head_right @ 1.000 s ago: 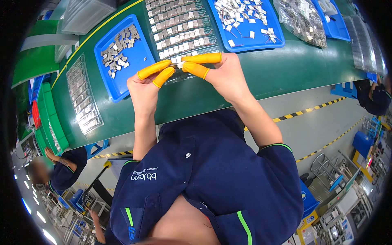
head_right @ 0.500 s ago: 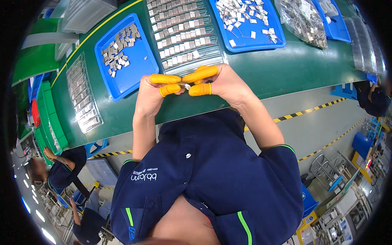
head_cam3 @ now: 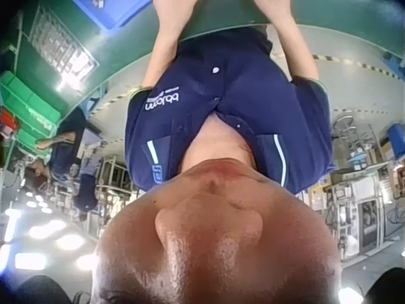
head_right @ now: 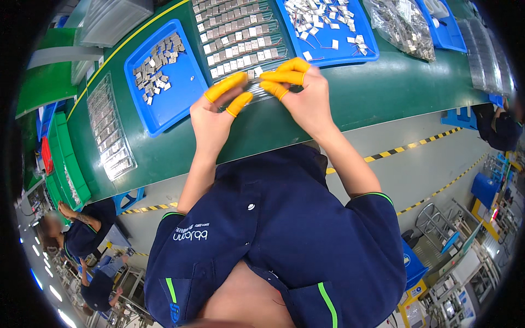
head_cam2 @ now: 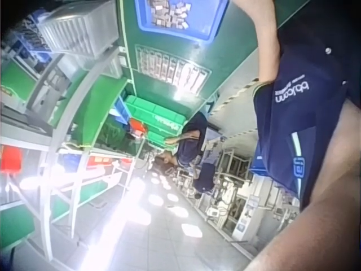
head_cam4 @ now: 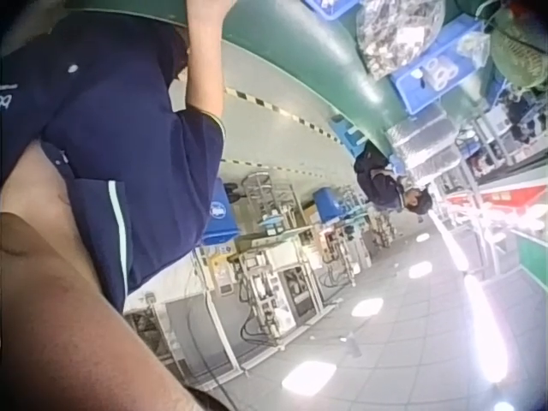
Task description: The person assembles small electronic components by hand, inserting them into a plastic tray.
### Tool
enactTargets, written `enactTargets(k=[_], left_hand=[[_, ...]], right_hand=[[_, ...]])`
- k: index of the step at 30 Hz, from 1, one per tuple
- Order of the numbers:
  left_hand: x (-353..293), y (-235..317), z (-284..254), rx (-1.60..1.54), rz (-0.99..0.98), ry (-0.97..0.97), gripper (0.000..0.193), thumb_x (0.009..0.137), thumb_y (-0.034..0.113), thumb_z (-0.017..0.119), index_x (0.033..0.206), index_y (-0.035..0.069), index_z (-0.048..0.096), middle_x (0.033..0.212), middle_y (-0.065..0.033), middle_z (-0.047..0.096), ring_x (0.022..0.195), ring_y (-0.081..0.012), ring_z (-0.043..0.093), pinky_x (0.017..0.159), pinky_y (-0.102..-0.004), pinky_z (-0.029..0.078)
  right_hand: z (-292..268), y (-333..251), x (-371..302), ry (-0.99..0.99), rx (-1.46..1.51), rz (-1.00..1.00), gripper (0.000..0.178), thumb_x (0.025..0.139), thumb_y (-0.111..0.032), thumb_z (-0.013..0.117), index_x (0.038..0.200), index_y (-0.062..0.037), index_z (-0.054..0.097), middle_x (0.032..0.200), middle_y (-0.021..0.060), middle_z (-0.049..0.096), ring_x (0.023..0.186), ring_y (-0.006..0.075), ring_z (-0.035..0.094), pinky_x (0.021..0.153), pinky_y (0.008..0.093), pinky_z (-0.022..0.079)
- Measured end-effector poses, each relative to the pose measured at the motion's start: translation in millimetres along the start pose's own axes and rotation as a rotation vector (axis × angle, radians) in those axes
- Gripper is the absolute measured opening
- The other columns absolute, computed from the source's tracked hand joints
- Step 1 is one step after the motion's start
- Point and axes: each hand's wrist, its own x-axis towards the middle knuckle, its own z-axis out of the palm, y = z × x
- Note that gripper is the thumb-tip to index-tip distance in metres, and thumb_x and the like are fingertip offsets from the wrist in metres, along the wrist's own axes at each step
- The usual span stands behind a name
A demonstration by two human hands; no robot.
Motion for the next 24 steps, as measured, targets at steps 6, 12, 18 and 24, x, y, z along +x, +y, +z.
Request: enactTargets(k=[6, 12, 18, 24], left_hand=[[2, 7, -19, 0.81, 0.564, 0.258, 0.021, 0.07, 0.003, 0.069, 0.091, 0.006, 0.068, 0.1, -0.0088, 0.064, 0.095, -0.0216, 0.059, 0.086, -0.0311, 0.044], [14, 19, -60, 0.801, 0.582, 0.404, 0.016, 0.072, 0.003, 0.068, 0.089, 0.004, 0.067, 0.098, -0.0095, 0.064, 0.094, -0.0207, 0.058, 0.087, -0.0311, 0.042], [22, 27, -104, 1.025, 0.429, 0.505, 0.021, 0.071, 0.007, 0.069, 0.091, 0.008, 0.068, 0.094, -0.0095, 0.064, 0.089, -0.0216, 0.059, 0.082, -0.0314, 0.044], [40, 41, -107, 1.126, 0.241, 0.43, 0.023, 0.068, 0.015, 0.073, 0.089, 0.007, 0.068, 0.08, -0.0093, 0.065, 0.075, -0.0218, 0.06, 0.071, -0.0314, 0.047]], right_hand=[[2, 33, 15, 0.167, -0.54, -0.485, 0.014, 0.06, -0.009, 0.073, 0.074, -0.01, 0.069, 0.076, -0.0008, 0.058, 0.072, 0.017, 0.052, 0.074, 0.033, 0.035], [-4, 33, 20, 0.056, -0.577, -0.485, 0.013, 0.062, -0.011, 0.072, 0.074, -0.0108, 0.069, 0.08, -0.0005, 0.059, 0.075, 0.017, 0.052, 0.076, 0.0337, 0.035], [-59, 36, 51, 0.222, -0.712, -0.164, 0.014, 0.071, -0.012, 0.068, 0.082, -0.0036, 0.067, 0.082, 0.0112, 0.063, 0.068, 0.0273, 0.058, 0.064, 0.0356, 0.045], [-75, 42, 58, 0.133, -0.896, 0.227, 0.021, 0.067, -0.014, 0.071, 0.084, -0.0028, 0.067, 0.081, 0.0126, 0.063, 0.069, 0.0262, 0.061, 0.063, 0.0344, 0.048]])
